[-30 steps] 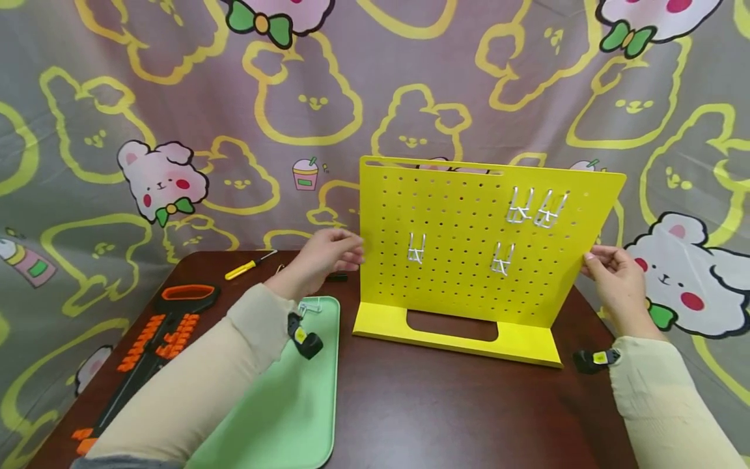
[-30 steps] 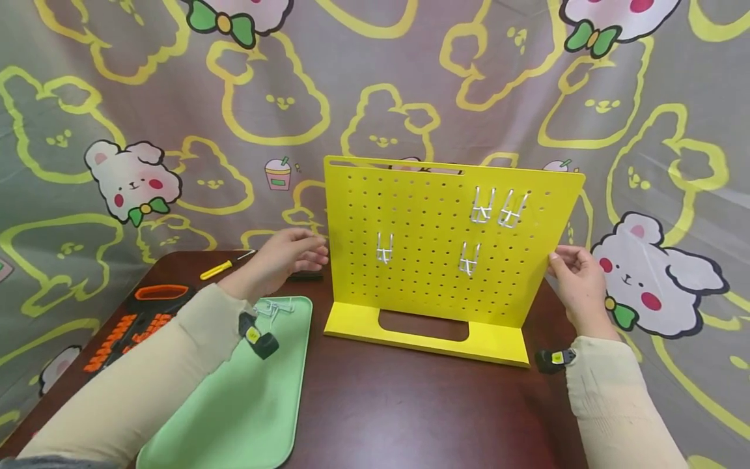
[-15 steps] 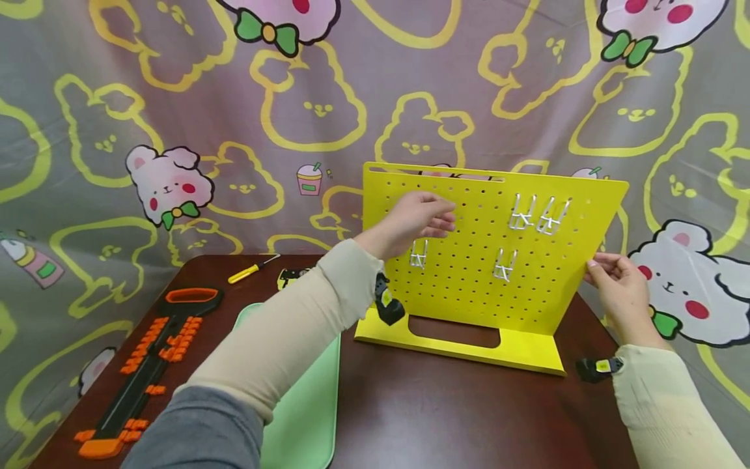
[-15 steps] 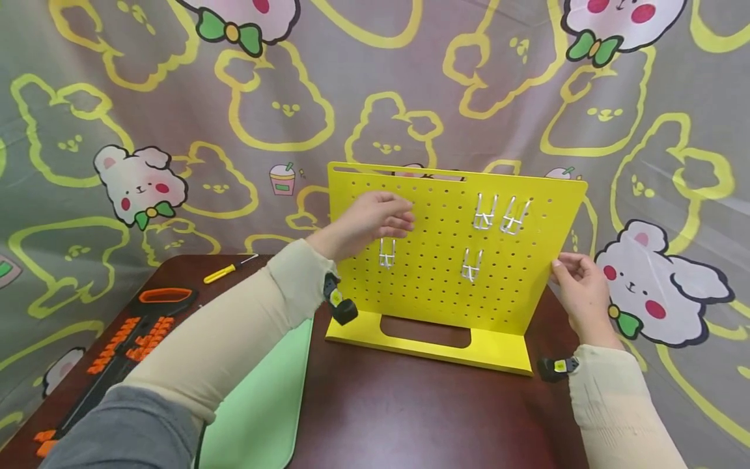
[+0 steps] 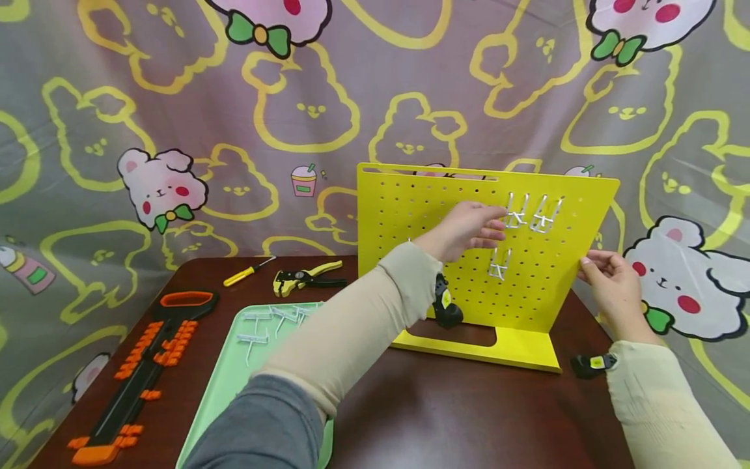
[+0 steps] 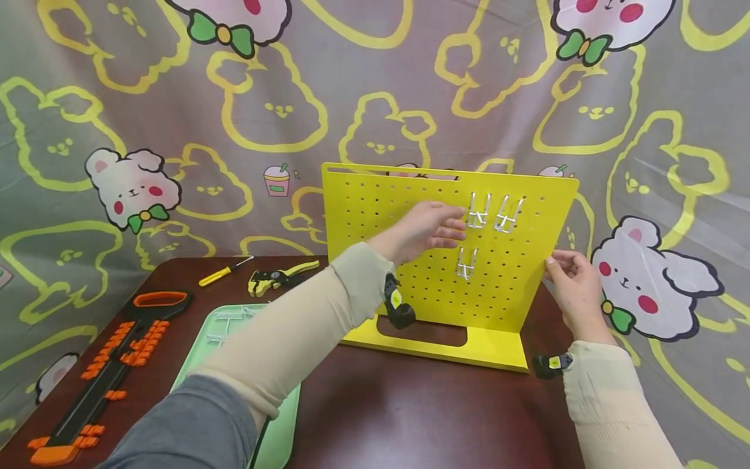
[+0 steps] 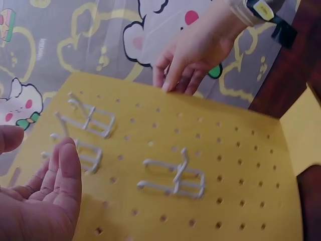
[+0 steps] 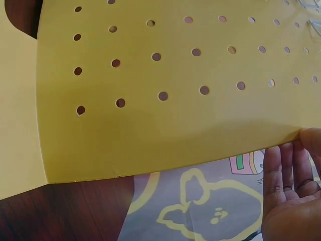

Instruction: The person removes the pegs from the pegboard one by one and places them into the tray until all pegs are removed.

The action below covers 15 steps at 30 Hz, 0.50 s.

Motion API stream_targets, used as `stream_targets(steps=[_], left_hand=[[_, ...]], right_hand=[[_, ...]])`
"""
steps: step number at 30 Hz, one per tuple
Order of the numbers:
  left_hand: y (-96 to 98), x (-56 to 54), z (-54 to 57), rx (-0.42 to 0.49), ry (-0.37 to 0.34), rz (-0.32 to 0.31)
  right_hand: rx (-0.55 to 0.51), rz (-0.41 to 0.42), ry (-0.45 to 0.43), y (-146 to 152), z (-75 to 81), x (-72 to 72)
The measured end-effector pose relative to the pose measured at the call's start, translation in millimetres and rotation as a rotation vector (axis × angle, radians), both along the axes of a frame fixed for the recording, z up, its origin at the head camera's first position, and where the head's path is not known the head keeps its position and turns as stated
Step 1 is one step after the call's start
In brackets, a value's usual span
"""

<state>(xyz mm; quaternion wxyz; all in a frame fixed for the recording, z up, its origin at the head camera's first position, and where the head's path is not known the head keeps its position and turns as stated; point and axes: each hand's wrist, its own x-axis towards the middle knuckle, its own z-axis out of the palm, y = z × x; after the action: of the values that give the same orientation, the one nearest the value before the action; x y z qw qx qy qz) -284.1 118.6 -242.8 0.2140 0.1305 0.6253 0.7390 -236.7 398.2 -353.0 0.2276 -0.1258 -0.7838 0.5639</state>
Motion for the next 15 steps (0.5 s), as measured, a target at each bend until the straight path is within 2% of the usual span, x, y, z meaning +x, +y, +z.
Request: stream_targets(steps=[3,6,10,15], left_hand=[[13.4,2.8,-6.1,0.042,-0.048,0.004],[25.7,6.1,-10.9,0.125,-0.116,0.027],[39.5,10.6,-15.2,0.239,-0.195,0.109],[50.5,12.8,-18.3,0.318,-0.233,0.194]], right_hand=[[-0.007,-0.013,-0.010,0,0.0,0.1],[0.001,-0.019,-0.019,1,0.2,0.4],[0.031,-0.009,-0.020,1,-0.2,-0.2],[0.029,0.001,-0.010,1,-0.2,-1.2]])
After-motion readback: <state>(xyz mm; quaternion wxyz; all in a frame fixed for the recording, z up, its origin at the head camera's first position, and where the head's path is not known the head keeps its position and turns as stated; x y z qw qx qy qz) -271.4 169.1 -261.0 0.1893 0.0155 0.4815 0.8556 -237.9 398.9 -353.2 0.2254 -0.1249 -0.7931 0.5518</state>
